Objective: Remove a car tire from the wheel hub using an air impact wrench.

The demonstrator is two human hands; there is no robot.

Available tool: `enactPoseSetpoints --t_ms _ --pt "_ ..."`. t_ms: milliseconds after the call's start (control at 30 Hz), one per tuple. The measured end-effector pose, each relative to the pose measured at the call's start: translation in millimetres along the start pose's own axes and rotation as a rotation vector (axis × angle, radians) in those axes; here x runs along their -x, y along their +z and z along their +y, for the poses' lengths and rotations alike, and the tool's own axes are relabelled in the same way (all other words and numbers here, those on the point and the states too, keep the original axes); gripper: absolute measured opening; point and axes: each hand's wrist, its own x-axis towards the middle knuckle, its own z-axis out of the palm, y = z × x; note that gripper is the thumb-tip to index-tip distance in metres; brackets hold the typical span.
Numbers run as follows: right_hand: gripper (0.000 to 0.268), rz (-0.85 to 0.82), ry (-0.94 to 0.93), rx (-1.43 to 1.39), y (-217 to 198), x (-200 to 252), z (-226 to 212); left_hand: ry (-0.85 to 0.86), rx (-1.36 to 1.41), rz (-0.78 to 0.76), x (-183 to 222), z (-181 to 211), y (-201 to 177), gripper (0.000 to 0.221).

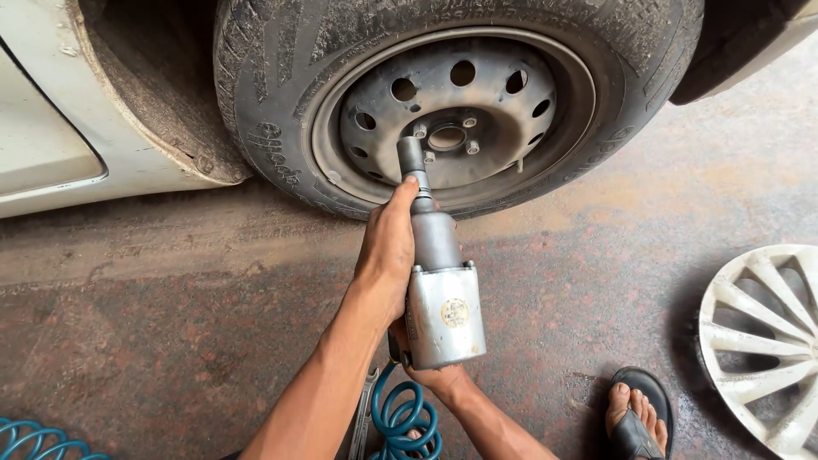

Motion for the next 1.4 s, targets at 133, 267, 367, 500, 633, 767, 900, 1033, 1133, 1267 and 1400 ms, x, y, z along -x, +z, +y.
enactPoseSetpoints --t_ms 133,267,367,500,633,767,900,1033,1133,1267,1400 --pt "0.025 0.010 0.002 -0.008 0 -4 -5 -0.005 0.004 0.045 -4 -1 -3 0.046" --pt "0.027 -0.006 0.023 -0.030 0 -8 -6 -0.027 0.037 0.055 1 6 -4 0.045" --pt "0.027 -0.023 0.048 -0.050 2 -11 -9 -0.041 0.048 0.049 -4 4 -9 0.045" --pt "0.027 0.046 0.138 -0.191 4 -12 -23 -0.105 -0.046 0.180 -22 -4 -13 0.053" --pt "0.033 -0.028 0.414 -0.325 -14 -33 -68 -0.243 -0.080 0.285 -23 3 -20 0.060" --pt "0.053 0.041 0.275 -0.284 -24 -34 -93 -0.198 0.057 0.356 -27 11 -34 0.064" --pt "0.059 0.146 0.205 -0.366 -19 -33 -101 -0.205 0.273 0.399 -23 15 -40 0.066" --pt "0.054 0.195 0.203 -0.430 -15 -36 -105 -0.183 0.348 0.353 -24 8 -43 0.066" --pt "0.048 0.214 0.211 -0.388 -7 -25 -99 -0.199 0.245 0.375 -14 13 -38 0.067" --pt "0.044 0.309 0.137 -0.254 4 -15 -70 -0.138 0.141 0.384 -17 10 -25 0.063" --pt "0.031 0.223 0.259 -0.331 17 -18 -40 -0.084 -0.197 0.177 -31 3 -9 0.069"
